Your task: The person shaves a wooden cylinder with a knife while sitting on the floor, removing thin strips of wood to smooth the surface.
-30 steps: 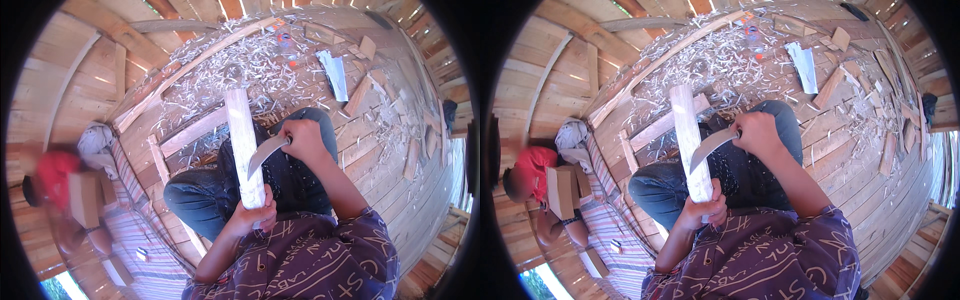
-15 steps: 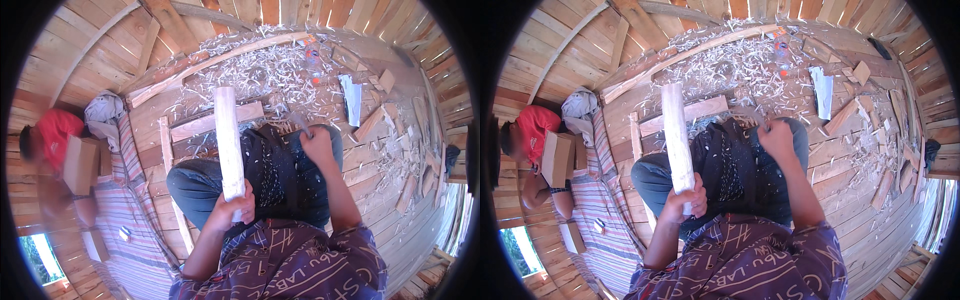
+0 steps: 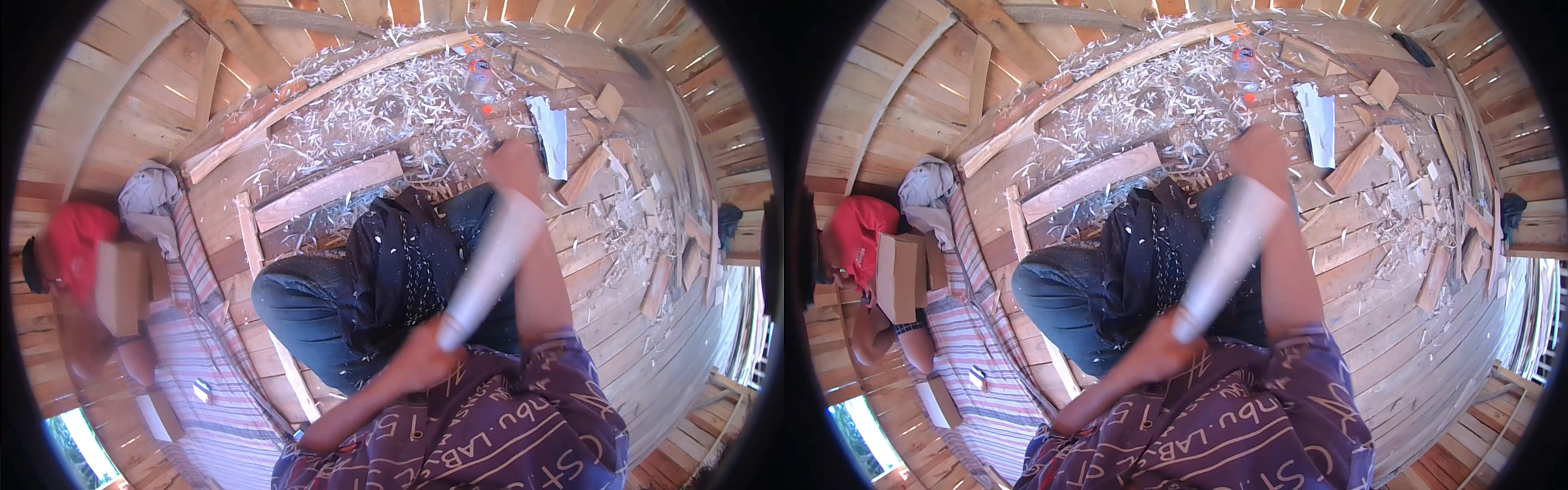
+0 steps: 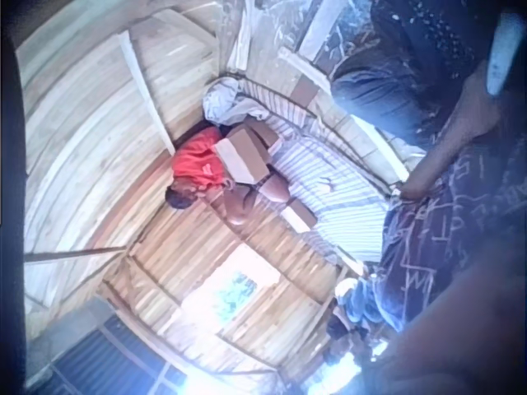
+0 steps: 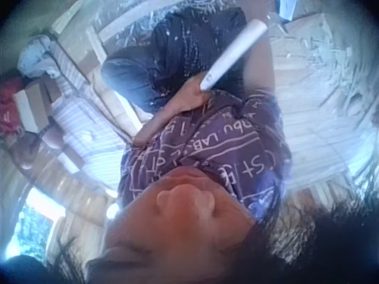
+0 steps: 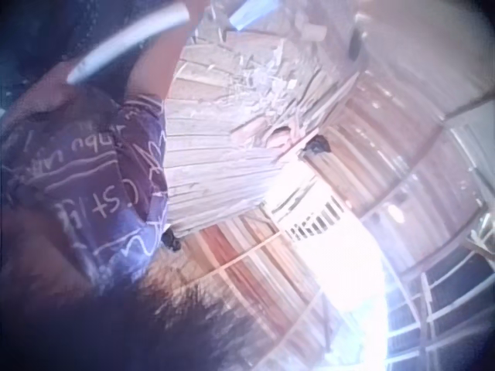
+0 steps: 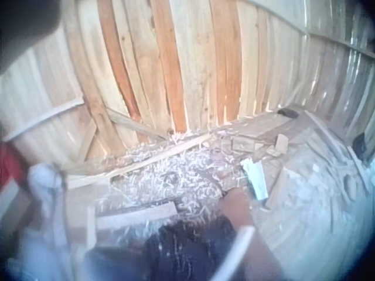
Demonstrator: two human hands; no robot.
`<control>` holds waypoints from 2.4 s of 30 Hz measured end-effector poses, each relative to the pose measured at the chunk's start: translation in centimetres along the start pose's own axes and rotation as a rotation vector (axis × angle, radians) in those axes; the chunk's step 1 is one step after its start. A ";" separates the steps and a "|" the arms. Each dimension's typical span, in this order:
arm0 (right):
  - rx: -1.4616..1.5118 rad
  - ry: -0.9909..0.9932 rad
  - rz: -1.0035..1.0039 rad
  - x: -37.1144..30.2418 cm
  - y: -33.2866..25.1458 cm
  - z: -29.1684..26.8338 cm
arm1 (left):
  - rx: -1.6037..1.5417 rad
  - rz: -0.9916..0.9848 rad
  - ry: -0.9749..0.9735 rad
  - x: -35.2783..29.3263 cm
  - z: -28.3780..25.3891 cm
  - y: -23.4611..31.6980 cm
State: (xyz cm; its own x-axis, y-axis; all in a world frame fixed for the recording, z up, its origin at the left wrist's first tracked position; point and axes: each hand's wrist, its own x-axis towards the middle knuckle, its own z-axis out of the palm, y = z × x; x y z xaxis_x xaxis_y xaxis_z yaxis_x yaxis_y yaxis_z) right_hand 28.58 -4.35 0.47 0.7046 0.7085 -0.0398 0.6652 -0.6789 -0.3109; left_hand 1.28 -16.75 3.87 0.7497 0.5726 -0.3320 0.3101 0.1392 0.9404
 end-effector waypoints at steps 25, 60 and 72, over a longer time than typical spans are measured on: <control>0.210 -0.116 0.081 3.8 0.6 3.3 | -0.040 -0.279 -0.077 -0.5 -1.9 -0.8; 0.482 -0.069 0.198 2.8 -0.9 7.4 | -0.569 -0.250 -0.386 0.1 -0.8 0.1; 0.459 -0.136 -0.471 -9.0 0.6 3.9 | -1.490 0.009 -0.355 2.1 -8.6 -0.6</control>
State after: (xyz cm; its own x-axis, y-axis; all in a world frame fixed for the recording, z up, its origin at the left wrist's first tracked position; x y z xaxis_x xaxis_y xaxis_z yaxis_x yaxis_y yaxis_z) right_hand 21.67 -10.39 -3.02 0.3076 0.9474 0.0886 0.7002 -0.1623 -0.6952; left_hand -2.35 -8.70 3.22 0.9121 0.3913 -0.1221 -0.3830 0.9197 0.0865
